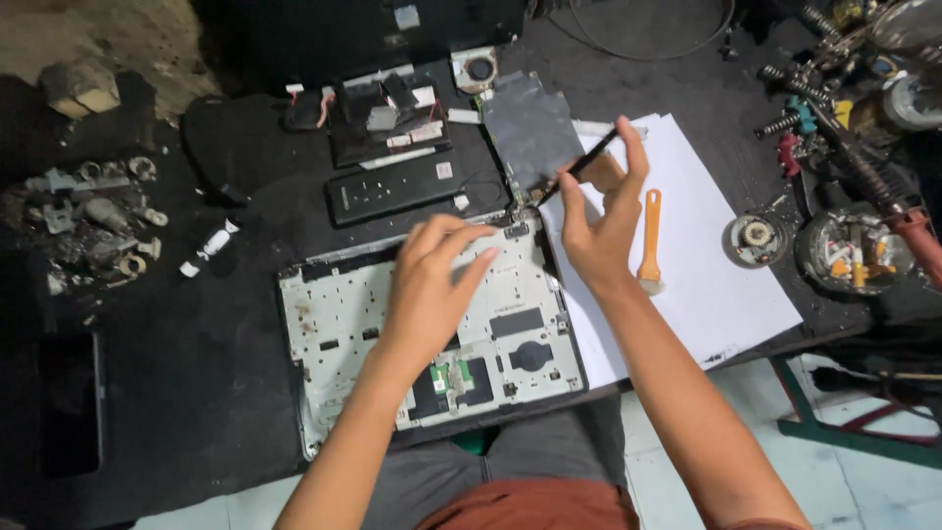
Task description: Detaching a motherboard from a laptop chassis using a screwdriver and pry tool
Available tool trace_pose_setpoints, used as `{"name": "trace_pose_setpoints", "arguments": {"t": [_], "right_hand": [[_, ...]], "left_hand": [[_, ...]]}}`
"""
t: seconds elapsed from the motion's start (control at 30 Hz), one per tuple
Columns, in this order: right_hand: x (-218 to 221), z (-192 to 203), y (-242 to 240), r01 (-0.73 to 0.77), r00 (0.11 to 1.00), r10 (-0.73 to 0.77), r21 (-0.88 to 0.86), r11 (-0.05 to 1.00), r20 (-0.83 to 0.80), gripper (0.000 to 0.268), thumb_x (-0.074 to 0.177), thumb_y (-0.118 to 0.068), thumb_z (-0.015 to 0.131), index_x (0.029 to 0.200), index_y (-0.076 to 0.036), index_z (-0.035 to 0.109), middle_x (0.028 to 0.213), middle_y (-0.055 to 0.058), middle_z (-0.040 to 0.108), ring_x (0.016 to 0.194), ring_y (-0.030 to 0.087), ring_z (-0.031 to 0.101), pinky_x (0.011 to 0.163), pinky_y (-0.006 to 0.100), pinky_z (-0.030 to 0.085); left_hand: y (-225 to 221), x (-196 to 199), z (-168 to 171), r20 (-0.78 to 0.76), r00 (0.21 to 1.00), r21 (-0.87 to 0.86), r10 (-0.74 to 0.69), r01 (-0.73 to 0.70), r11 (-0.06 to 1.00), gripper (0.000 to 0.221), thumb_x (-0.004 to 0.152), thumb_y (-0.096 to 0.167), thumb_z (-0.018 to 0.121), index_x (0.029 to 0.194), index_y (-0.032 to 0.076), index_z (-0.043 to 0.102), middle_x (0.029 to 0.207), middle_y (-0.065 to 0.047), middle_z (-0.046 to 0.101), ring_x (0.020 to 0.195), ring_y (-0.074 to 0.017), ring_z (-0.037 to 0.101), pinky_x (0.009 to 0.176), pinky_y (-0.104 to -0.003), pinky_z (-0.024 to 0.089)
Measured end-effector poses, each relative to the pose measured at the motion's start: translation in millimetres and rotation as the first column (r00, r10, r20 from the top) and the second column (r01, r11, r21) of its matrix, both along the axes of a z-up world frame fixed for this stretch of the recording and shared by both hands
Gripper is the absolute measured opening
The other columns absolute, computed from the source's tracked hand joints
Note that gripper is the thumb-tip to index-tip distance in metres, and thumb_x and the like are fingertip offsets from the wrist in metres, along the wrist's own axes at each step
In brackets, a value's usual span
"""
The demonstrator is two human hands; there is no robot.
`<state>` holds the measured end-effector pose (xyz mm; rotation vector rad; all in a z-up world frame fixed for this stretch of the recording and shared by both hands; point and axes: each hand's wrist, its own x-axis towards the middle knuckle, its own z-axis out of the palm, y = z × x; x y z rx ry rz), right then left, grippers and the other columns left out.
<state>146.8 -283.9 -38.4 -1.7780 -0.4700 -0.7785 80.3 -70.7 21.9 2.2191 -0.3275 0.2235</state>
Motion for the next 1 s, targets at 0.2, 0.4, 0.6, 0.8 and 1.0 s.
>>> {"name": "trace_pose_setpoints", "arguments": {"t": [0.2,0.4,0.6,0.8,1.0], "right_hand": [[1,5,1,0.024,0.997,-0.015,0.116,0.993,-0.071,0.072,0.109,0.007,0.060,0.164,-0.010,0.016,0.101,0.014,0.065,0.089,0.027,0.072,0.087,0.040,0.062],[-1,5,2,0.016,0.996,0.001,0.176,0.984,-0.093,0.073,0.108,0.007,0.060,0.163,-0.010,0.015,0.101,0.014,0.064,0.089,0.026,0.073,0.088,0.040,0.064],[0,-4,-4,0.014,0.993,0.019,0.278,0.961,-0.114,0.082,0.111,0.012,0.063,0.167,-0.017,0.011,0.107,0.016,0.065,0.093,0.024,0.074,0.093,0.037,0.065],[5,-12,-6,0.022,0.995,-0.004,0.183,0.983,-0.101,0.078,0.113,0.013,0.060,0.168,-0.017,0.014,0.107,0.019,0.064,0.094,0.029,0.073,0.093,0.042,0.065],[6,-11,-6,0.017,0.998,-0.007,0.172,0.985,-0.056,0.077,0.113,0.014,0.061,0.169,-0.017,0.018,0.105,0.019,0.064,0.096,0.028,0.071,0.094,0.040,0.062]], "left_hand": [[-33,46,-24,0.033,0.995,0.172,-0.091,0.084,0.982,0.026,0.093,0.024,0.075,0.116,0.013,0.073,0.100,-0.004,0.060,0.094,-0.0268,0.058,0.080,-0.042,0.047],[-47,54,-19,0.004,0.998,0.205,-0.070,0.068,0.976,0.018,0.094,0.027,0.074,0.104,0.012,0.074,0.099,-0.003,0.057,0.096,-0.0266,0.056,0.080,-0.041,0.043],[-34,49,-24,0.041,0.999,0.161,0.010,-0.016,0.987,0.012,0.093,0.029,0.074,0.096,0.018,0.075,0.094,0.000,0.061,0.093,-0.0254,0.058,0.080,-0.040,0.043],[41,59,-23,0.112,0.973,0.198,0.200,-0.219,0.955,0.008,0.096,0.029,0.072,0.099,0.024,0.076,0.098,0.002,0.060,0.099,-0.0275,0.057,0.086,-0.044,0.044],[60,62,-18,0.108,0.969,0.263,0.221,-0.242,0.934,0.011,0.098,0.024,0.070,0.096,0.017,0.078,0.100,-0.003,0.059,0.099,-0.0302,0.057,0.083,-0.045,0.044]]}}
